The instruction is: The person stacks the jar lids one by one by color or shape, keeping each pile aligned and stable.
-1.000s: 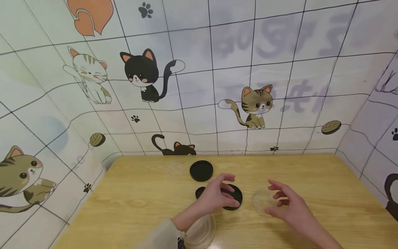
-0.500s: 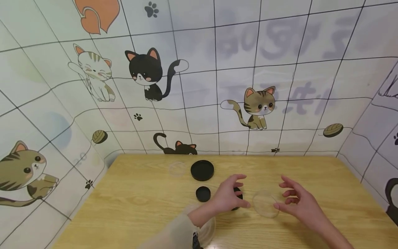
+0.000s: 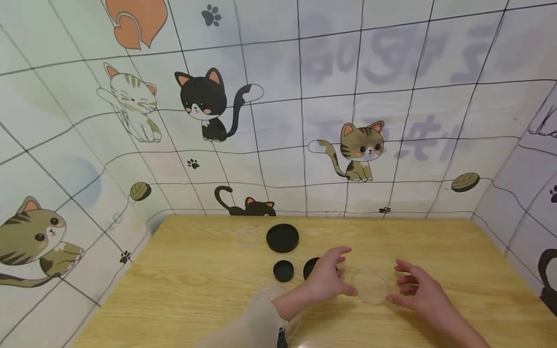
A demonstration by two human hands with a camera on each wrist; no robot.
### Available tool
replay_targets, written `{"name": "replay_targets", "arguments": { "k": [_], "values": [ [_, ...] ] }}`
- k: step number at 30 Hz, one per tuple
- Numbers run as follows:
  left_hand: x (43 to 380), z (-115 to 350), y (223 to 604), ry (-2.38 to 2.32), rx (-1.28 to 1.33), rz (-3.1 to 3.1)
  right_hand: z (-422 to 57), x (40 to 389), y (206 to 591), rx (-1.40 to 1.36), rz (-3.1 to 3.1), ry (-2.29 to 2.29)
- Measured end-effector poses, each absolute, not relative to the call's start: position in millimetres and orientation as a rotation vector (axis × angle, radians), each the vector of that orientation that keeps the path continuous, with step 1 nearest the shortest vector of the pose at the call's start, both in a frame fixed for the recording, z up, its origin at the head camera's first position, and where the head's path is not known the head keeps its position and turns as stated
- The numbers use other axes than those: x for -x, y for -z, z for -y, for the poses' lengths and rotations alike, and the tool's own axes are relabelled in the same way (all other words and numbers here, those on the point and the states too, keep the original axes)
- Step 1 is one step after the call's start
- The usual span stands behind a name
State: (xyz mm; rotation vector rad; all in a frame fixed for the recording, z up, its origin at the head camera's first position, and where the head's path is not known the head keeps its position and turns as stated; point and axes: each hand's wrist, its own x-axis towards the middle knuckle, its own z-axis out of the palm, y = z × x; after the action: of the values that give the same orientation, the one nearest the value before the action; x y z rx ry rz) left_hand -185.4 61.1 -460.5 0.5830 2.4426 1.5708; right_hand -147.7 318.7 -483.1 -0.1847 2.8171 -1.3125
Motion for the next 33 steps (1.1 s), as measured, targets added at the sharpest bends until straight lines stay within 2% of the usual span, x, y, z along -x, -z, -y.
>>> {"name": "replay_targets", "arguments": {
  "k": [23,33],
  "values": [
    [175,-83,464,-1.309,-0.492,-2.65,-315,146,502,0.385,-2.911,1.452],
    [170,-92,474,-1.545,-0.412,-2.5,-315,145,500,0.375,-2.894,1.441]
  ]
}}
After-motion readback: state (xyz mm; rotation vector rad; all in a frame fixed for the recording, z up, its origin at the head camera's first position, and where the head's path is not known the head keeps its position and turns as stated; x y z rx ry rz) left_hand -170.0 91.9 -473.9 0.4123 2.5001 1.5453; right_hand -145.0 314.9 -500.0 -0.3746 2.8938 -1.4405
